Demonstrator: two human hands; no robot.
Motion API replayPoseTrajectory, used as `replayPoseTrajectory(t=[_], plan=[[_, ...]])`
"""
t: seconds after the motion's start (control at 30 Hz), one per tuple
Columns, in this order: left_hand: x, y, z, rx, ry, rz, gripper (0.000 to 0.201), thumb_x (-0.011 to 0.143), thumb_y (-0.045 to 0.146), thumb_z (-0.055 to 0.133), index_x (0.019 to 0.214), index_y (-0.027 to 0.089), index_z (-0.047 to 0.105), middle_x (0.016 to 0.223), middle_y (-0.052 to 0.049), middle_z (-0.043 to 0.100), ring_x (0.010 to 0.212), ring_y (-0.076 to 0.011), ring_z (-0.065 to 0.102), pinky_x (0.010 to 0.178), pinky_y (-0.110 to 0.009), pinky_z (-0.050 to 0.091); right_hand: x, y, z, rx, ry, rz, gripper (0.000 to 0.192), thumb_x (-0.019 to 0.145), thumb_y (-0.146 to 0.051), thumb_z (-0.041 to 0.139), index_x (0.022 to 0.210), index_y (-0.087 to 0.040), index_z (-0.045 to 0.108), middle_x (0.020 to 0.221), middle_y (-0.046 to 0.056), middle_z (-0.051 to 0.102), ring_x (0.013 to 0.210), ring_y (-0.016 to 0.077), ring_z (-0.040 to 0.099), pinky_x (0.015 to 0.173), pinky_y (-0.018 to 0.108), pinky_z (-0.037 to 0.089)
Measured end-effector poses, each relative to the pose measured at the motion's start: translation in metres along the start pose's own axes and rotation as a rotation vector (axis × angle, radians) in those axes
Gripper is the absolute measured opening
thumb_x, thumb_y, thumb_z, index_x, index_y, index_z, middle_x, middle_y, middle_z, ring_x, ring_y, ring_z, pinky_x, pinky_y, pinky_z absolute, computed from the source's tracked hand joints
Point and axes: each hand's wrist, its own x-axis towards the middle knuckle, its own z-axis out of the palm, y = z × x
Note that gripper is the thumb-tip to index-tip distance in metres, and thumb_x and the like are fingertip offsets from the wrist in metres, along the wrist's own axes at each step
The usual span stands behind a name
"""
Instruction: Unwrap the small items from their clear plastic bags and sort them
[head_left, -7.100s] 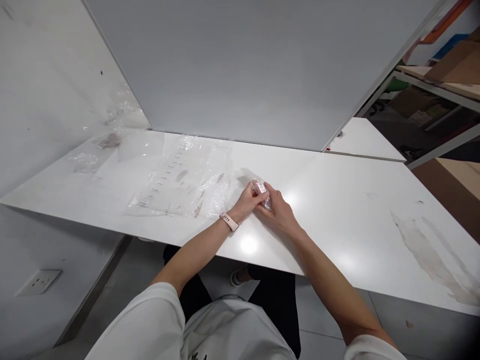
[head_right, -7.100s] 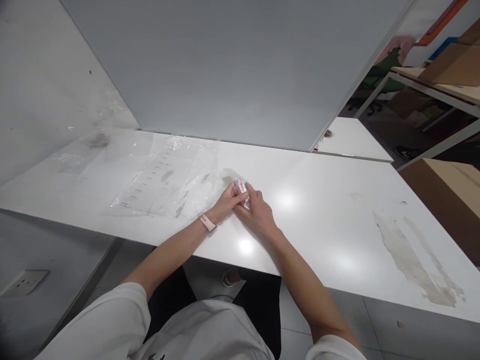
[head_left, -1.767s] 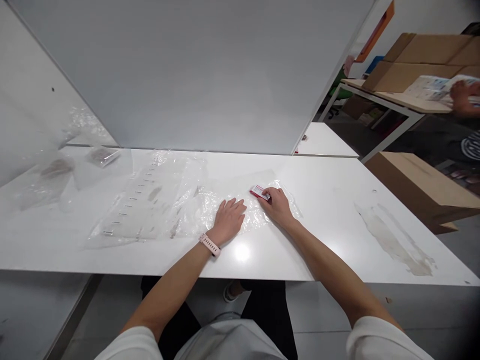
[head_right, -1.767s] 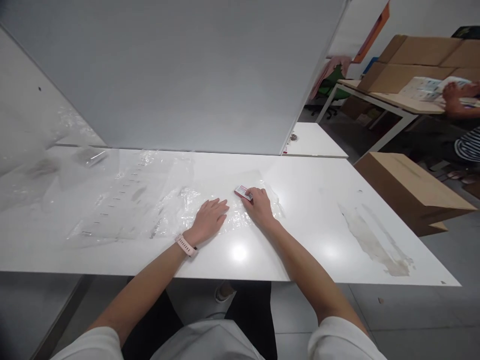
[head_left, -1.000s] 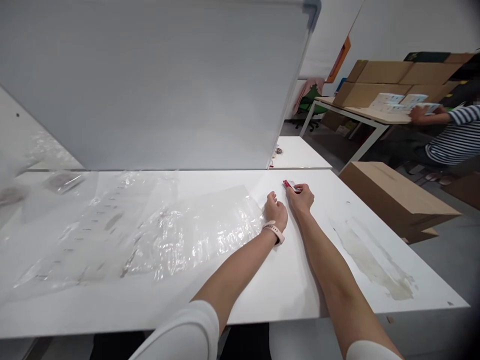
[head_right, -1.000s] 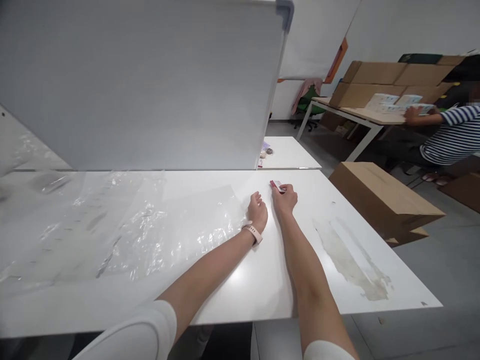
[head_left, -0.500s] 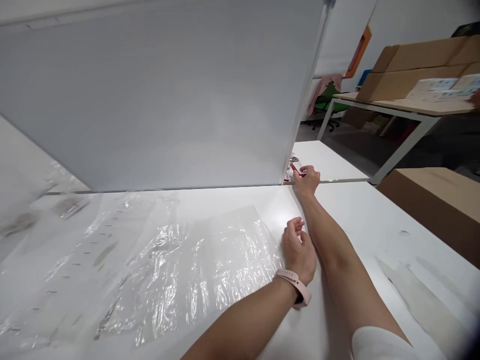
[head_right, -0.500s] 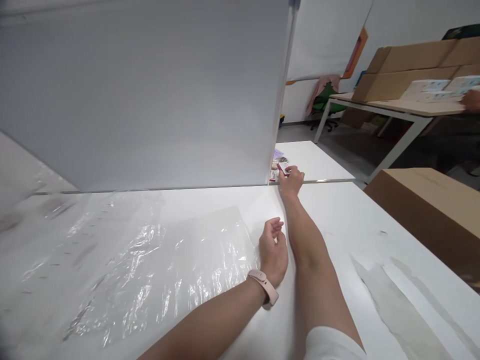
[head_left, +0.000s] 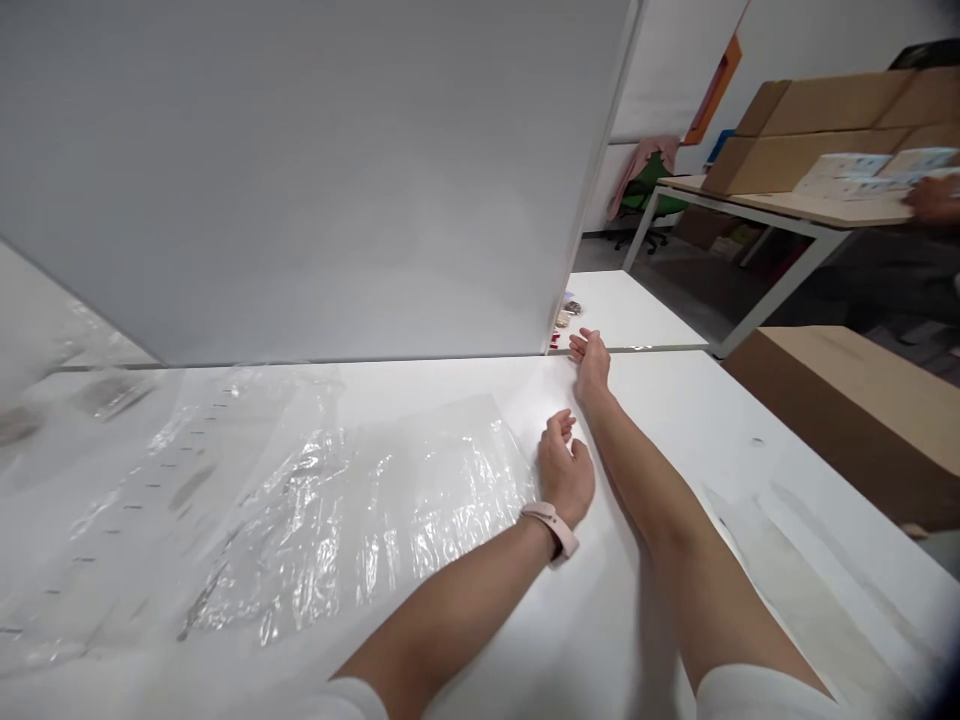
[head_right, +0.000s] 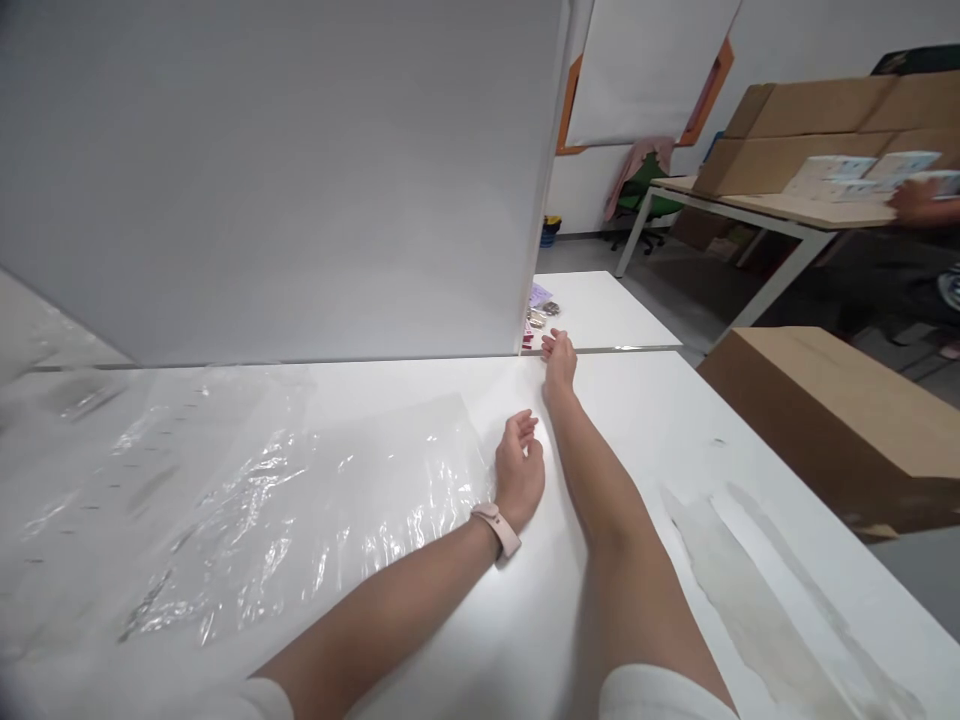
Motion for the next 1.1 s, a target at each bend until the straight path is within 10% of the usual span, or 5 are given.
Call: replayPoseTrajectory(t=[0.27, 0.43, 0.6, 0.83, 1.1], plan=[[0.01, 0.003, -0.008, 0.191, -0.278, 0.014, 0.051, 0.08, 0.003, 0.049, 0.13, 0.014, 0.057, 0.133, -0.014, 0.064, 0.121, -0.0202, 0.062, 0.106, -0.033, 0.048, -0.144, -0.032, -0.076, -0.203, 0.015, -0.011, 0.027, 0.087, -0.044, 0.053, 0.096, -0.022, 0.065, 0.1, 0.006, 0.072, 0.096, 0.0176, 0.067, 0.093, 0.034, 0.053], [-0.019, 0.025, -0.112, 0.421, -0.528, 0.038, 0.041, 0.087, 0.019, 0.051, 0.125, 0.018, 0.065, 0.136, -0.012, 0.063, 0.129, -0.0263, 0.056, 0.112, -0.042, 0.043, -0.185, -0.043, -0.094, -0.456, -0.01, -0.026, 0.034, 0.081, -0.045, 0.055, 0.1, -0.02, 0.068, 0.098, 0.008, 0.072, 0.092, 0.0224, 0.066, 0.092, 0.043, 0.051], [-0.087, 0.02, -0.232, 0.991, -0.554, 0.143, 0.084, 0.092, 0.061, 0.046, 0.159, 0.015, 0.026, 0.169, -0.014, 0.005, 0.156, -0.0366, -0.006, 0.12, -0.067, -0.008, -0.223, -0.049, -0.067, -0.812, -0.175, -0.017, 0.047, 0.084, -0.056, 0.052, 0.112, -0.025, 0.072, 0.108, 0.012, 0.07, 0.115, 0.0364, 0.058, 0.106, 0.062, 0.036], [-0.195, 0.013, -0.277, 1.06, -0.74, 0.283, 0.097, 0.089, 0.071, 0.051, 0.162, 0.019, 0.014, 0.169, -0.011, 0.001, 0.155, -0.034, -0.013, 0.118, -0.071, -0.01, -0.329, -0.058, 0.002, -0.951, -0.512, -0.08, 0.082, 0.074, -0.061, 0.064, 0.144, -0.021, 0.05, 0.116, 0.015, 0.067, 0.111, 0.0354, 0.061, 0.097, 0.051, 0.044], [-0.266, -0.029, -0.372, 1.125, -0.389, 0.526, 0.063, 0.094, 0.005, 0.045, 0.154, 0.023, 0.037, 0.162, -0.005, 0.033, 0.154, -0.0231, 0.022, 0.126, -0.055, 0.023, -0.363, -0.114, -0.007, -0.937, -0.913, -0.412, 0.034, 0.089, -0.05, 0.049, 0.097, -0.026, 0.072, 0.088, 0.007, 0.073, 0.067, 0.0209, 0.063, 0.061, 0.034, 0.048]])
